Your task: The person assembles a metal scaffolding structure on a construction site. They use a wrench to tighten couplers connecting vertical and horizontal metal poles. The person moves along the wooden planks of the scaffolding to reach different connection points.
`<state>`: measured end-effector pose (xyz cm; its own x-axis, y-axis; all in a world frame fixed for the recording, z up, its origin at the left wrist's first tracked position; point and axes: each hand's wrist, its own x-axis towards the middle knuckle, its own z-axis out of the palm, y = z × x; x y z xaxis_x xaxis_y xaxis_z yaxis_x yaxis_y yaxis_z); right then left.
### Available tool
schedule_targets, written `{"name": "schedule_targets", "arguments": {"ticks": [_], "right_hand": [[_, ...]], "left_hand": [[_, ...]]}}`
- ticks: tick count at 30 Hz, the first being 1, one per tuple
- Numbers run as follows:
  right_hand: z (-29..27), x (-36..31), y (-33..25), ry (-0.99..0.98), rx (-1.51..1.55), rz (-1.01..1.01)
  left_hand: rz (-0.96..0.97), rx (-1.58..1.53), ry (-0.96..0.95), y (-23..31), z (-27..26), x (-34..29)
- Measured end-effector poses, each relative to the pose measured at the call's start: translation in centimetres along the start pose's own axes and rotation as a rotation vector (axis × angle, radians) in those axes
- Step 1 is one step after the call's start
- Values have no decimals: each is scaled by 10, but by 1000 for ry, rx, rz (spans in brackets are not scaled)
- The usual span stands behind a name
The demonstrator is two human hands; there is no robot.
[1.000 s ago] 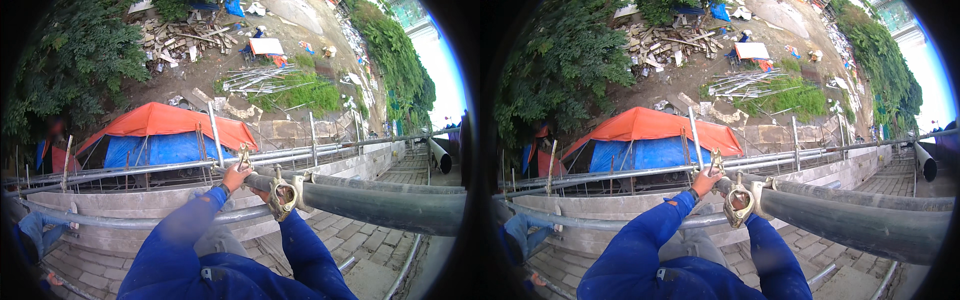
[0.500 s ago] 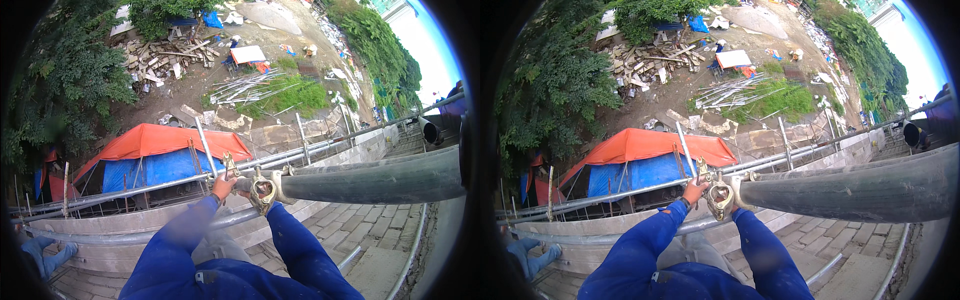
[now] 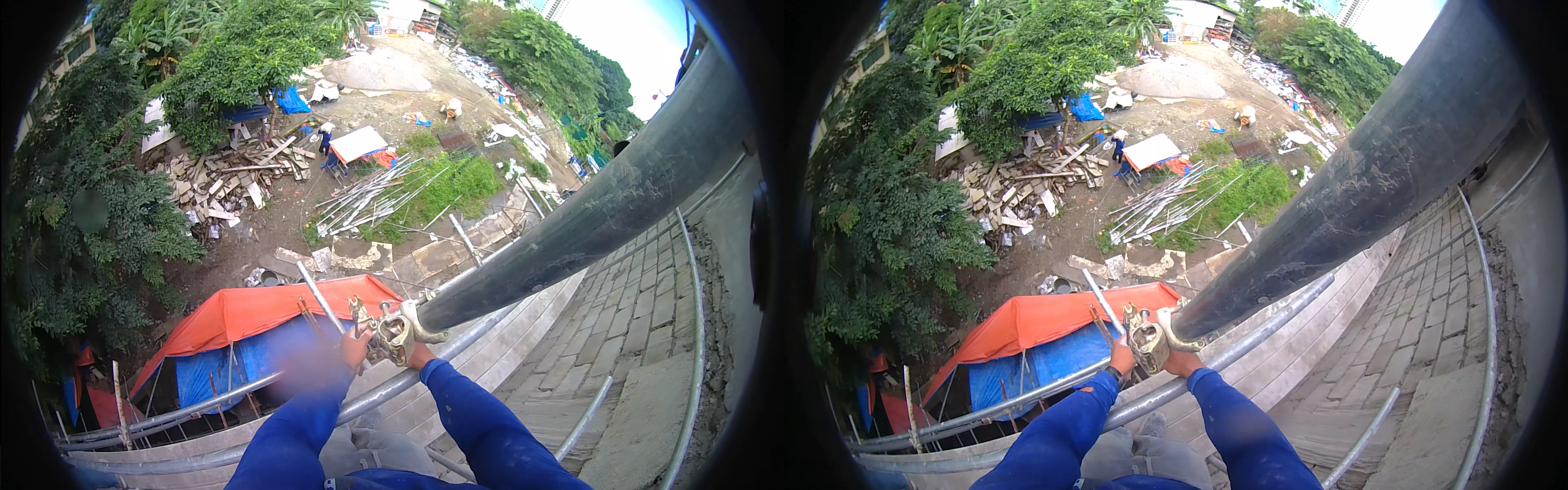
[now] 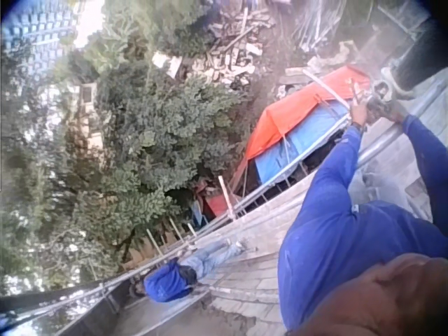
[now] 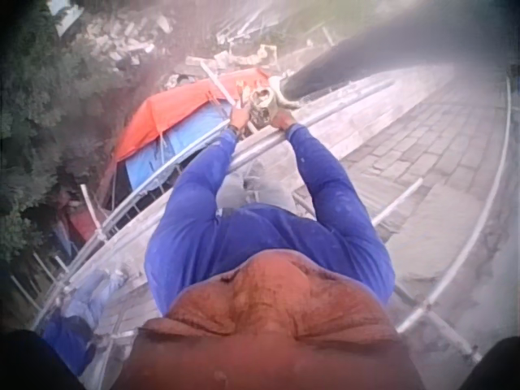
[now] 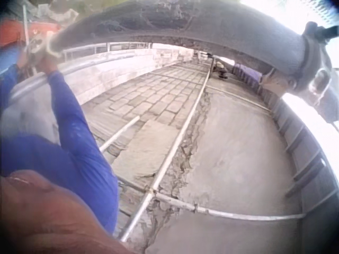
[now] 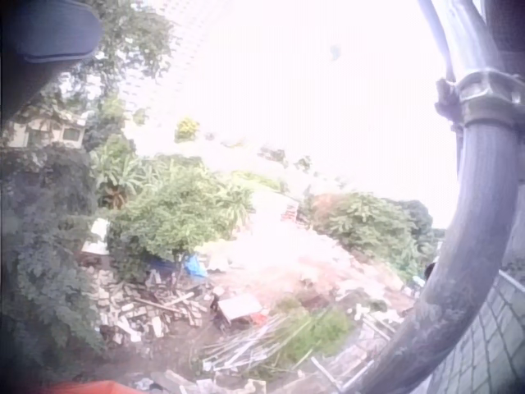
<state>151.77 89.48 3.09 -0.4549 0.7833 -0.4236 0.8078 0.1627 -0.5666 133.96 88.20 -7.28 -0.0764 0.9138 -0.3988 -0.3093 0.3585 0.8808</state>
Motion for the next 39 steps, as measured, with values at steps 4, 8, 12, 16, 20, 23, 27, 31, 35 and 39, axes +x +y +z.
{"name": "schedule_targets", "arguments": {"ticks": [4,8,12,16,20,23,27,31,35,39], "right_hand": [[-4,1,0,43,-48,71],[-1,-2,-26,88,-148,248],[-4,-53,-6,619,41,-65],[-4,-95,14,1134,119,-160],[54,-122,73,1162,446,184],[100,-113,89,1037,652,309],[146,-80,75,831,654,144],[172,-42,65,859,450,-126],[171,-11,33,782,799,-38],[168,2,9,753,1066,1]], "left_hand": [[106,160,-149,-8,-9,11],[-23,-242,-86,-15,-23,17],[-79,-140,-142,22,-3,-7],[-60,43,-152,-8,-34,18],[-207,82,-136,20,-10,5],[-230,92,-119,17,-14,7],[-204,124,-121,14,-27,7],[-198,208,-118,22,-10,3],[-220,175,-129,36,-4,-4],[-205,224,-109,41,-2,-7]]}}
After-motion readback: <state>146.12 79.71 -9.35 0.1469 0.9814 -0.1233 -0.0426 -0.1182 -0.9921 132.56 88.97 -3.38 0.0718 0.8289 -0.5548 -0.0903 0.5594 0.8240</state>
